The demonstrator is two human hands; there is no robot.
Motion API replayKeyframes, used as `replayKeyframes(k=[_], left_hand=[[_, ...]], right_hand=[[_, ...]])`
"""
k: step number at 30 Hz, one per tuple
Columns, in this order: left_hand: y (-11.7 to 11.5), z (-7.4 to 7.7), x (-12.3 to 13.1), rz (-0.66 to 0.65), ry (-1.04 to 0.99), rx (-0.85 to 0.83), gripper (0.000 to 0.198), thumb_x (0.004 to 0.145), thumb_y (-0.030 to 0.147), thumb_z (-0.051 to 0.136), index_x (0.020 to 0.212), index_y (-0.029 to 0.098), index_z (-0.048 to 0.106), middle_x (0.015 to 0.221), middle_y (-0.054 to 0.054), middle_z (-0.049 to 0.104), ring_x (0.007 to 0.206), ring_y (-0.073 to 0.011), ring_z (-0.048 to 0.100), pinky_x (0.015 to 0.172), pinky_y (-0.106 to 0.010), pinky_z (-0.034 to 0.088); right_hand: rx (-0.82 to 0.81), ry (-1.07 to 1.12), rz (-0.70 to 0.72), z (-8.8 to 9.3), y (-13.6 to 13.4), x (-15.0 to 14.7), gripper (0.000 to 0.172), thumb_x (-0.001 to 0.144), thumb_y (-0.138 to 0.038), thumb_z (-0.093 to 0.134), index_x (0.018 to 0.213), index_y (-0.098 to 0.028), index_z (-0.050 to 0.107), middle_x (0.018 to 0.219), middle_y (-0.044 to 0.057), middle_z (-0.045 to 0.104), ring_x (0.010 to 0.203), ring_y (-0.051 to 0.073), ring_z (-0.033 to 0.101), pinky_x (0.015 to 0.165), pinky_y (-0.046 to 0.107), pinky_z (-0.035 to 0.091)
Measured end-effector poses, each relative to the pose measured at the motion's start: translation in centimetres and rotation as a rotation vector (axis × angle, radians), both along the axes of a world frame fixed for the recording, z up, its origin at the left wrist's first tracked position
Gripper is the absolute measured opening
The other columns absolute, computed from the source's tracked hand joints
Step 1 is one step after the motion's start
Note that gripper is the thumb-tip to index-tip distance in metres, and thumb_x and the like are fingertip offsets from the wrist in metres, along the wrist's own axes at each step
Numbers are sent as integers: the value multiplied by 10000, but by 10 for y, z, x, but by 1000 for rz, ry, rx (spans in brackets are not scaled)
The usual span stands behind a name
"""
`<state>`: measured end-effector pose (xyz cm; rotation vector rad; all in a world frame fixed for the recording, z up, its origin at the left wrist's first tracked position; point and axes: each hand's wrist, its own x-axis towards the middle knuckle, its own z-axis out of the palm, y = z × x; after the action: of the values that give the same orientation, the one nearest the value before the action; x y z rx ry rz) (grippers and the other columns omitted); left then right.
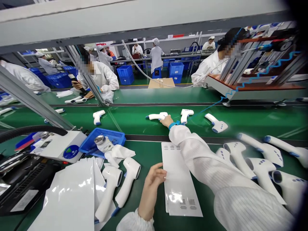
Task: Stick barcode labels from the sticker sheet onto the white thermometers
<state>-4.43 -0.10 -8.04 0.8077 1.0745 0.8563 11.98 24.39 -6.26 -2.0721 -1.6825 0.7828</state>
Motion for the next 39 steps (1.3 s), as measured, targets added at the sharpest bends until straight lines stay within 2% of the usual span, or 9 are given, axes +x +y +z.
replayKeyframes(k=[4,7,9,13,16,19,26,35,39], left_hand=[[13,-7,-16,253,-281,-98,533,899,378,494,1380,171,392,1034,-120,636,1030,-254,606,962,-448,467],[20,-4,-17,164,-557,-143,722,818,468,581,1447,236,313,1123,-137,612,979,-290,626,781,-456,544],[19,0,-11,50,-596,-115,842,739,391,697,1467,287,286,1051,-93,607,818,-240,633,599,-353,538],[0,3,7,29,-328,-74,912,754,148,710,1473,413,216,862,29,545,608,-90,511,504,-206,450],[-19,-1,17,-18,-185,-110,884,794,150,679,1475,423,185,861,37,528,597,-84,488,514,-214,472],[-32,-11,25,-45,-138,-87,823,852,215,640,1484,411,150,865,35,519,600,-85,486,530,-220,484],[-38,-31,38,-33,20,89,691,906,311,581,1477,378,198,1092,-31,523,552,-54,428,457,-197,415],[-39,-30,40,-59,48,72,670,916,315,556,1478,394,200,1062,-17,546,513,-60,375,454,-215,399],[-39,-35,39,-56,109,138,657,914,358,551,1483,360,221,1138,-44,566,649,-115,538,580,-264,485]], right_hand=[[-10,195,368,11,-36,-5,299,848,-181,675,1141,-151,622,1048,44,666,899,181,649,765,332,560],[-65,308,621,17,-87,-3,478,653,-25,738,1092,-195,652,947,-15,678,871,178,644,736,279,548],[-21,320,702,19,-129,2,542,637,-73,769,1140,-219,632,1057,9,663,993,216,626,837,331,540],[228,125,534,9,-218,22,369,832,-205,657,1192,-217,582,1202,93,605,1128,267,573,961,456,480],[176,80,436,-14,-276,36,166,874,-141,602,1007,-231,640,1083,57,654,1005,231,631,864,395,526],[157,81,309,-42,-313,40,118,896,-150,598,917,-232,680,1053,47,682,965,227,643,837,394,528],[250,118,163,-69,-325,31,102,892,-220,646,907,-260,738,1006,39,711,931,244,601,813,440,467],[256,109,143,-65,-316,23,86,872,-226,662,812,-260,713,943,29,714,906,242,586,804,443,451],[392,17,328,-46,-322,22,134,845,-115,634,760,-219,630,890,22,683,936,231,577,980,511,407]])
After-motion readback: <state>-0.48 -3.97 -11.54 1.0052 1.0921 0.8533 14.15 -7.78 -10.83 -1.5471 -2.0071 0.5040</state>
